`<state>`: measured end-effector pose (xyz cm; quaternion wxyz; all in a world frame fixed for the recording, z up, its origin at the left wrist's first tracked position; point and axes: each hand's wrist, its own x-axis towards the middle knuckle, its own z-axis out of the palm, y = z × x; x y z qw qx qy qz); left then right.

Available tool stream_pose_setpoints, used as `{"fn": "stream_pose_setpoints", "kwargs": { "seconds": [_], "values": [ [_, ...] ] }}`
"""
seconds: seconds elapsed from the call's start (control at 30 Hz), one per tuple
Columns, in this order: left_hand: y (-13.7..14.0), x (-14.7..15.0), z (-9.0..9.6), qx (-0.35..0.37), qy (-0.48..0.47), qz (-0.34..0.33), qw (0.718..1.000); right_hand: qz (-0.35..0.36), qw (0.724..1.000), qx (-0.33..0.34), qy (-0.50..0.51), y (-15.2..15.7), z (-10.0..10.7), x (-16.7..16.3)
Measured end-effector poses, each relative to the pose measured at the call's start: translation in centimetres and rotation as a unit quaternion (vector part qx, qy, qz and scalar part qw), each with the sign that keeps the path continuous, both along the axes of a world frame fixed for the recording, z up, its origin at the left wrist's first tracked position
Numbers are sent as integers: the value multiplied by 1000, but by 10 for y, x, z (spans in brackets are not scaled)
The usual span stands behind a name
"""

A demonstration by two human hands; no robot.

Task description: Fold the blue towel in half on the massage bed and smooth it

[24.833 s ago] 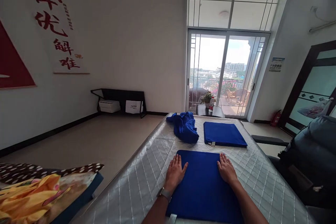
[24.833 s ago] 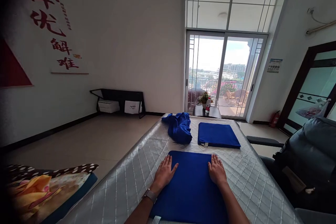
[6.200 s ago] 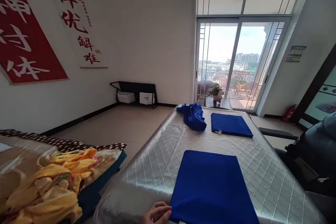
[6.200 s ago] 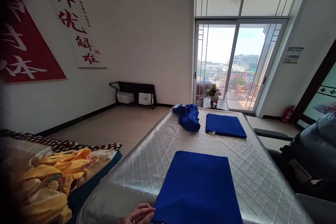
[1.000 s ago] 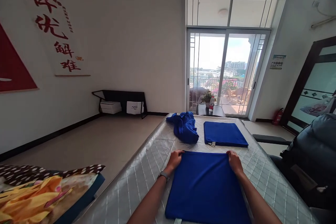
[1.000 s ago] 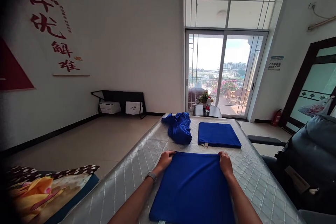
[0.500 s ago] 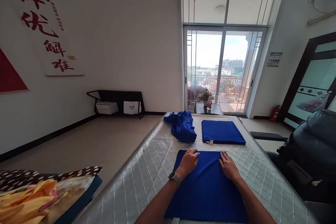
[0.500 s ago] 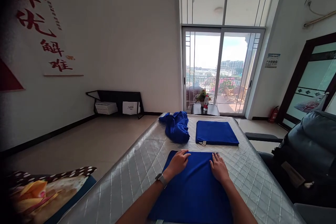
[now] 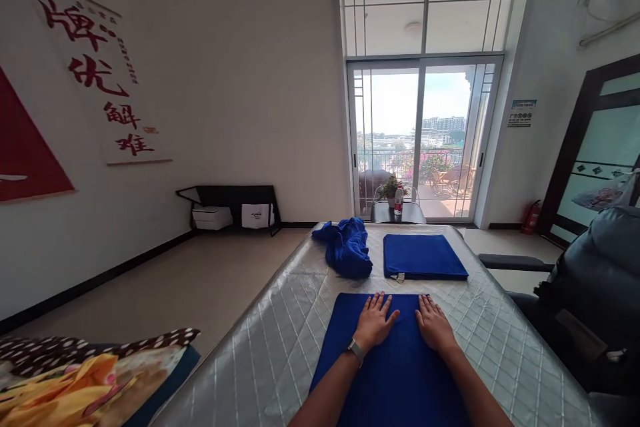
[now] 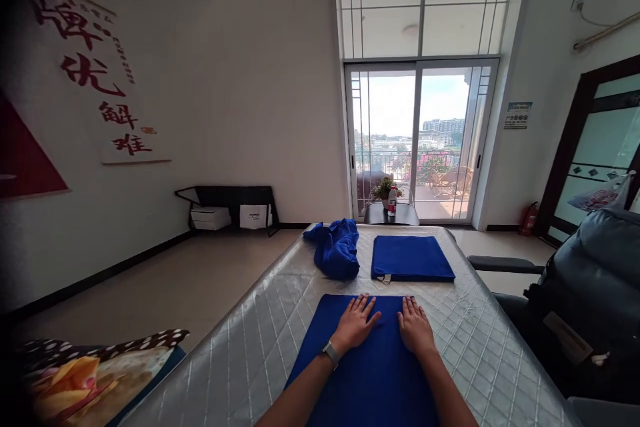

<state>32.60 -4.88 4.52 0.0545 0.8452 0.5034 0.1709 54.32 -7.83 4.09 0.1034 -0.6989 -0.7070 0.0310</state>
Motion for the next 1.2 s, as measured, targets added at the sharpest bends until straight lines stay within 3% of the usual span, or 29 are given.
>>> {"fn": "stream_pose_setpoints", "kwargs": {
  "seconds": [0.17, 0.27, 0.47, 0.67, 0.8, 0.97, 1.03, 1.13, 1.2],
  "values": [
    [3, -84, 12, -37, 25, 85, 995, -4, 1000, 0, 10, 0, 0, 0],
    [4, -114, 9, -40, 18, 107, 993, -5, 1000, 0, 10, 0, -1, 1],
    [9, -121, -4, -21, 7, 113, 993, -11, 1000, -2, 1, -1, 0, 0],
    [4, -118, 5, 33, 41, 121, 991, -15, 999, -12, -39, -12, 16, -6],
    [-13, -90, 17, 99, 41, 87, 990, 0, 999, 0, -45, -28, 23, -8],
    [-47, 1, 24, 99, 2, -66, 993, -2, 999, -16, -31, -50, 14, -8],
    [-58, 37, 21, 79, -10, -98, 992, -6, 999, -31, -33, -56, 9, -7],
    [-69, 69, 12, 36, -11, -81, 996, -3, 999, -38, -38, -61, 6, -5],
    [-72, 72, 6, 8, -7, -47, 999, -1, 999, -35, -41, -62, 6, -5]
  ]
}}
